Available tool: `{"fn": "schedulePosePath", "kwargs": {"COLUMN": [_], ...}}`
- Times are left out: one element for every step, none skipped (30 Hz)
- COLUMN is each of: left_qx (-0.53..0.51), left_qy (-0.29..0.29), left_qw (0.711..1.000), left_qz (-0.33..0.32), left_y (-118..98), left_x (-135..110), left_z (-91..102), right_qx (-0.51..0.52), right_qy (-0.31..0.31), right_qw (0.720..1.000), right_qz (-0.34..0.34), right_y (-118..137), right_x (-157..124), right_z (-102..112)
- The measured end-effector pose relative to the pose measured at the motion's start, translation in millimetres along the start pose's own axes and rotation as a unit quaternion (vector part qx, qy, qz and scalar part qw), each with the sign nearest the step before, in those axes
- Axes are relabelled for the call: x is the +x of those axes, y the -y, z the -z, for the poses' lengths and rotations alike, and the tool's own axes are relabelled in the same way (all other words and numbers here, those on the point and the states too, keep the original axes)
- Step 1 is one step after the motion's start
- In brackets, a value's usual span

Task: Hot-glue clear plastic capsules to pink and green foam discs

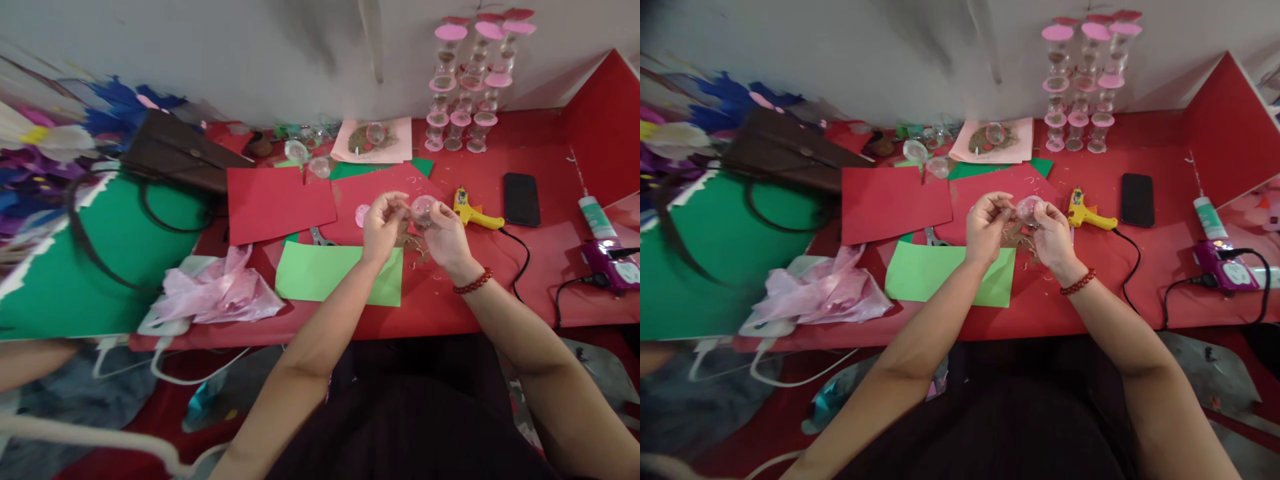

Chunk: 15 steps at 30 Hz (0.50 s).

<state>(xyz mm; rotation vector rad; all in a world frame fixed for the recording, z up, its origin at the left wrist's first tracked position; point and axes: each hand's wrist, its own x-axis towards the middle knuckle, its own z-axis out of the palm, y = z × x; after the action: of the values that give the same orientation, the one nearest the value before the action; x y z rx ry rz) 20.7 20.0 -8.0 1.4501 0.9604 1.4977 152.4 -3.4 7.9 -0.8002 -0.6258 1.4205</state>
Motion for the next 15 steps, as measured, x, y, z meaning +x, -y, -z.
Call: {"fn": "schedulePosePath", "kwargs": {"left_qx": [0.028,0.059,0.09,0.119,0.143,0.161,0.176,0.188,0.197,0.2,0.197,0.189,0.174,0.154,0.127], "left_qy": [0.004,0.009,0.015,0.018,0.023,0.029,0.038,0.047,0.054,0.058,0.06,0.059,0.058,0.057,0.053], "left_qw": [0.999,0.997,0.992,0.986,0.98,0.973,0.967,0.962,0.958,0.957,0.958,0.962,0.969,0.977,0.986], "left_qz": [-0.026,-0.055,-0.085,-0.114,-0.139,-0.16,-0.178,-0.191,-0.2,-0.204,-0.199,-0.186,-0.164,-0.134,-0.097], "left_y": [-3,-6,-8,-10,-12,-13,-13,-13,-13,-12,-11,-9,-7,-5,-3], "left_x": [-1,-1,-1,-1,-1,-1,-1,-1,-1,0,0,0,1,1,2], "left_z": [1.3,2.7,4.1,5.5,6.7,7.8,8.6,9.1,9.2,9.0,8.3,7.4,6.1,4.8,3.4], "right_qx": [-0.001,-0.004,-0.008,-0.014,-0.021,-0.027,-0.033,-0.036,-0.037,-0.037,-0.035,-0.032,-0.029,-0.026,-0.026], "right_qy": [0.004,0.008,0.013,0.014,0.013,0.009,0.004,0.0,-0.001,-0.001,0.002,0.006,0.009,0.011,0.01], "right_qw": [1.0,1.0,1.0,1.0,0.999,0.999,0.999,0.999,0.999,0.999,0.999,0.999,0.999,0.999,0.999], "right_qz": [0.012,0.02,0.024,0.024,0.021,0.017,0.013,0.01,0.008,0.007,0.008,0.012,0.015,0.017,0.017], "right_y": [0,-1,-1,-1,-2,-2,-3,-3,-4,-4,-4,-3,-3,-3,-2], "right_x": [-1,-1,-2,-2,-2,-3,-3,-3,-3,-3,-3,-3,-3,-3,-2], "right_z": [0,0,1,1,2,2,2,3,3,2,2,2,2,1,1]}}
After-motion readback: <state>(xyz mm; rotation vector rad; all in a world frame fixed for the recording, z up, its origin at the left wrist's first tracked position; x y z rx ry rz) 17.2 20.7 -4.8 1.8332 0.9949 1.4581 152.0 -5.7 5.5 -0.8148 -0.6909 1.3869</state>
